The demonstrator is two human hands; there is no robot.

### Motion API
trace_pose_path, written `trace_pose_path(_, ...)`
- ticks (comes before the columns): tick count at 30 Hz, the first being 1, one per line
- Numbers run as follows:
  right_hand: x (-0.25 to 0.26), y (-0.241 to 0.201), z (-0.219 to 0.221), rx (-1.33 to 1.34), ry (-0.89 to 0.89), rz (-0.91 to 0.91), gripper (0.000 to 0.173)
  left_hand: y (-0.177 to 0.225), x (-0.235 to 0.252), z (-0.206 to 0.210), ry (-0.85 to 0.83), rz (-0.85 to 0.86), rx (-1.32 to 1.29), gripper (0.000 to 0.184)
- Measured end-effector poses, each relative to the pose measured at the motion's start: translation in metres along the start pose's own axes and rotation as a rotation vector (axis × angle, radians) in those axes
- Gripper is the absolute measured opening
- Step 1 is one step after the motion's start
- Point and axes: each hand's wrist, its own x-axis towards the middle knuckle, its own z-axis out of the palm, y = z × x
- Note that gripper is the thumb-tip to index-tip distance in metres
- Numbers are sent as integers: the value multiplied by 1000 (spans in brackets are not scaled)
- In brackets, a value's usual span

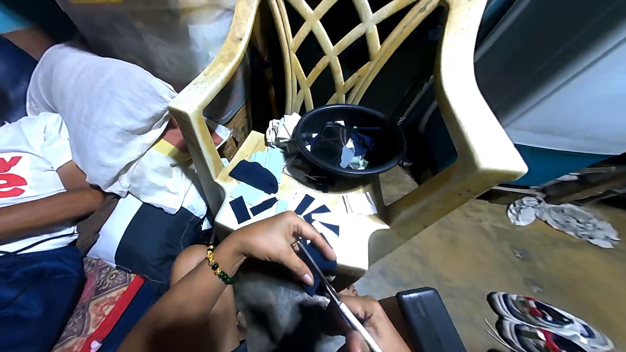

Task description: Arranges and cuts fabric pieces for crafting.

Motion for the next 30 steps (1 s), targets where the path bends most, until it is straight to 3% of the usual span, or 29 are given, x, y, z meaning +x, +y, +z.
trace_pose_path(5,1,1,0,-19,28,10,65,-4,-2,-2,24,3,-26,39)
trace_pose_path(10,5,4,-2,9,-36,-7,79,-6,-5,-3,45,17,-76,42)
trace_pose_path(21,18,3,-1,48,-51,-22,75,-1,0,-5,39,9,-67,41)
trace_pose_path(26,17,-3,2,47,62,-87,65,-6,-1,-5,54,16,-34,40)
trace_pose_path(30,28,-5,-1,98,358,-215,44,-9,2,-14,107,30,40,39)
